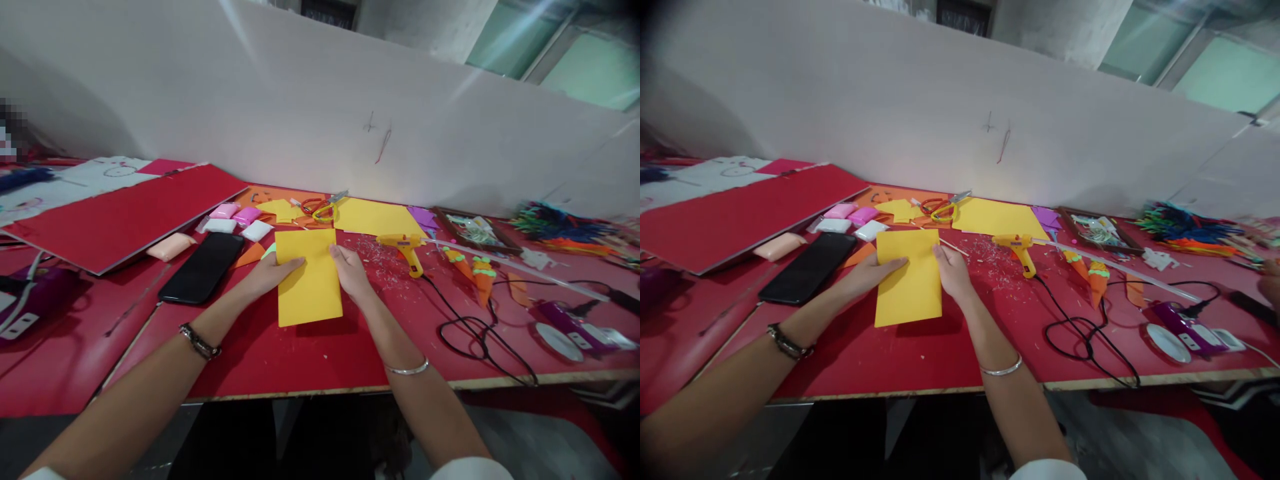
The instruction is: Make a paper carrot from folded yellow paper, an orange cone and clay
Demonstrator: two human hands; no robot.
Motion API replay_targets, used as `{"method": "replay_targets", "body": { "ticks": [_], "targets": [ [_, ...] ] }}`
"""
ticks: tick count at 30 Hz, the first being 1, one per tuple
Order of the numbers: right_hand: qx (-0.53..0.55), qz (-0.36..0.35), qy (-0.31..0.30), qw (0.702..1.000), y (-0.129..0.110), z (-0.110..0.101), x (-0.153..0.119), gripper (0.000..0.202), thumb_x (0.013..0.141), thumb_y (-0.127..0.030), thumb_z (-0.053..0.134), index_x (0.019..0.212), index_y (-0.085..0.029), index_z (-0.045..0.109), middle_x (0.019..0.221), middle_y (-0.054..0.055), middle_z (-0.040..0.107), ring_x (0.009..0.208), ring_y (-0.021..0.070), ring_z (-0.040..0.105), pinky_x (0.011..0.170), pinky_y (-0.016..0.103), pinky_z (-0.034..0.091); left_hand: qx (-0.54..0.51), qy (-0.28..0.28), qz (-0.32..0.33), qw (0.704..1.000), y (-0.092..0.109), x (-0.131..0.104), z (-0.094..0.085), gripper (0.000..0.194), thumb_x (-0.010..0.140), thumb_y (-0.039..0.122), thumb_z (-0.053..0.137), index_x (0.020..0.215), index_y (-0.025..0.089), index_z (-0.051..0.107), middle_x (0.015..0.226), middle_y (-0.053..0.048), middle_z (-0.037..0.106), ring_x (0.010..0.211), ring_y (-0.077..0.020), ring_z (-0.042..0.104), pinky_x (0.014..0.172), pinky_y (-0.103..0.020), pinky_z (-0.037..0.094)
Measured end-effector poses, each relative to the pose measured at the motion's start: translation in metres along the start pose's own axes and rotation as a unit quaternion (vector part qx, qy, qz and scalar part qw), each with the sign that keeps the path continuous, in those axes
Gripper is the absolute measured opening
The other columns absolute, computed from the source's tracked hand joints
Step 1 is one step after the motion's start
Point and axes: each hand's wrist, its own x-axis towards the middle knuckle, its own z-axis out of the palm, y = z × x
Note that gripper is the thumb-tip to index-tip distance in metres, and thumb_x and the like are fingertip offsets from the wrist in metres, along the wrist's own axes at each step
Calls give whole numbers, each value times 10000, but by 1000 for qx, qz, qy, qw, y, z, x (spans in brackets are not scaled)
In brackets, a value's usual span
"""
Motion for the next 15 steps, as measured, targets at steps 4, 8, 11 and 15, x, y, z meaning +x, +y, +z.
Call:
{"method": "replay_targets", "body": {
  "ticks": [4, 8, 11, 15],
  "targets": [
    [-1, 24, -43, 999, 0, 0, 0, 366, 791, -481, 446, 882, -175, 625, 774, 20, 669, 647, 146, 597, 634, 271, 460, 37, 46, 49, 997, 4, 3, -5, 445, 727, 447, 558, 1057, 150, 534, 1035, -86, 623, 877, -199, 602, 724, -284, 504],
    [-19, 47, -88, 995, 4, 3, -1, 369, 786, -478, 453, 832, -155, 626, 724, 19, 662, 611, 131, 590, 610, 255, 458, 223, 134, 183, 948, 6, 5, -10, 486, 725, 348, 570, 1163, 180, 445, 1055, -65, 580, 941, -177, 552, 821, -291, 444],
    [-47, 57, -135, 988, 7, 6, -3, 385, 778, -485, 460, 782, -136, 625, 669, 20, 647, 573, 123, 568, 539, 228, 435, 381, 106, 277, 876, 8, 4, -9, 464, 756, 321, 521, 1186, 172, 431, 1052, -82, 566, 954, -192, 535, 847, -321, 412],
    [-91, 54, -215, 971, 8, 10, -6, 395, 774, -478, 467, 782, -119, 631, 619, 12, 629, 556, 119, 546, 516, 220, 420, 475, -8, 297, 828, 15, -3, -3, 278, 808, 284, 422, 1036, 184, 545, 1011, -82, 592, 933, -201, 533, 798, -291, 388]
  ]
}}
